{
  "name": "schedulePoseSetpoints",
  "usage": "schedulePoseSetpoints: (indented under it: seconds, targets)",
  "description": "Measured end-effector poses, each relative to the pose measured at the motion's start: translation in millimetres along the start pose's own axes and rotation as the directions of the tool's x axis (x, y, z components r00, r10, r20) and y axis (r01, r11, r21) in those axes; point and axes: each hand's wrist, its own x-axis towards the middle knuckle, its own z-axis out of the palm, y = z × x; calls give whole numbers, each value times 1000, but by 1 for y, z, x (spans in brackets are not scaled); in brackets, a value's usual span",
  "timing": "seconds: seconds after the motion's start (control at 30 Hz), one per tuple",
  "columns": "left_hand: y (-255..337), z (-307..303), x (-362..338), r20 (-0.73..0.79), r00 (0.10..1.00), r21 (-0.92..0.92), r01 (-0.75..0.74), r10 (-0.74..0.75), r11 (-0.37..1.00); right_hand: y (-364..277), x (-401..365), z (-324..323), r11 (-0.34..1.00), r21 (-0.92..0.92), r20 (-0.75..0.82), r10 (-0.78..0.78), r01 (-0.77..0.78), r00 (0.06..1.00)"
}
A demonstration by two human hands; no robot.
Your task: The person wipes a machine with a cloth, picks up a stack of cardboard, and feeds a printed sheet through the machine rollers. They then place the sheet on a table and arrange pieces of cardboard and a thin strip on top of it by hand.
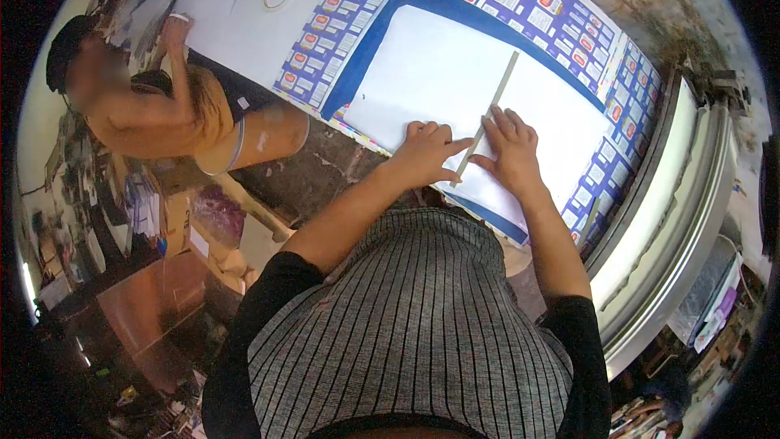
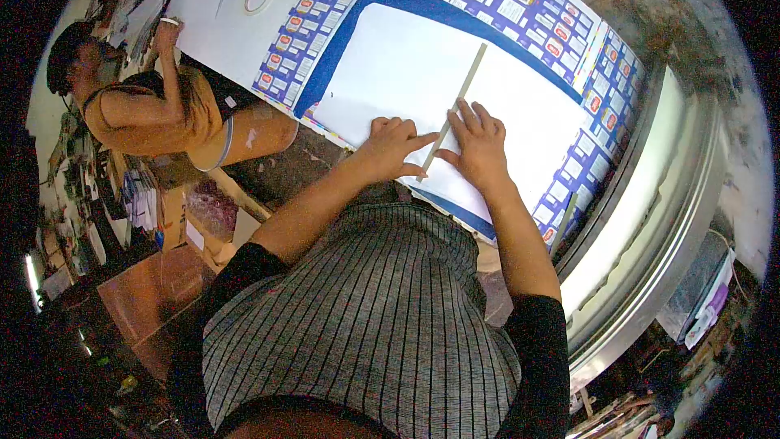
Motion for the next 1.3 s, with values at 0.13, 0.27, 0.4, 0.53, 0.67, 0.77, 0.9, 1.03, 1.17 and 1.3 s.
schedulePoseSetpoints:
  seconds: [0.13,0.27,0.4,0.53,0.67,0.77,0.9,1.03,1.17,1.3]
  targets:
    - [4,-6,0,60,997,-35,47,-44,998,1,-1,3,1000,-14,0,3,-3,1000]
    - [5,-5,-1,53,998,-32,40,-38,999,0,-1,0,1000,-6,16,13,-13,1000]
    - [3,-1,0,42,999,-9,20,-19,1000,-5,1,-8,999,2,34,34,-34,999]
    - [5,-2,2,22,999,28,29,-30,999,-6,8,-20,997,9,111,69,-70,991]
    - [7,-8,4,88,996,36,19,-22,999,14,32,-12,991,-58,9,122,-122,992]
    - [7,-6,3,50,999,30,5,-6,1000,28,53,-14,980,-108,-56,164,-169,985]
    - [5,-5,3,68,998,51,13,-17,999,38,64,-15,975,-118,-76,180,-189,981]
    - [1,3,0,4,1000,61,-19,19,998,36,65,-18,971,-134,-67,188,-196,980]
    - [7,-10,3,118,992,6,51,-52,999,36,69,-19,966,-152,-22,206,-207,978]
    - [6,-8,2,80,996,-5,33,-33,999,35,69,-24,966,-144,-34,214,-216,976]
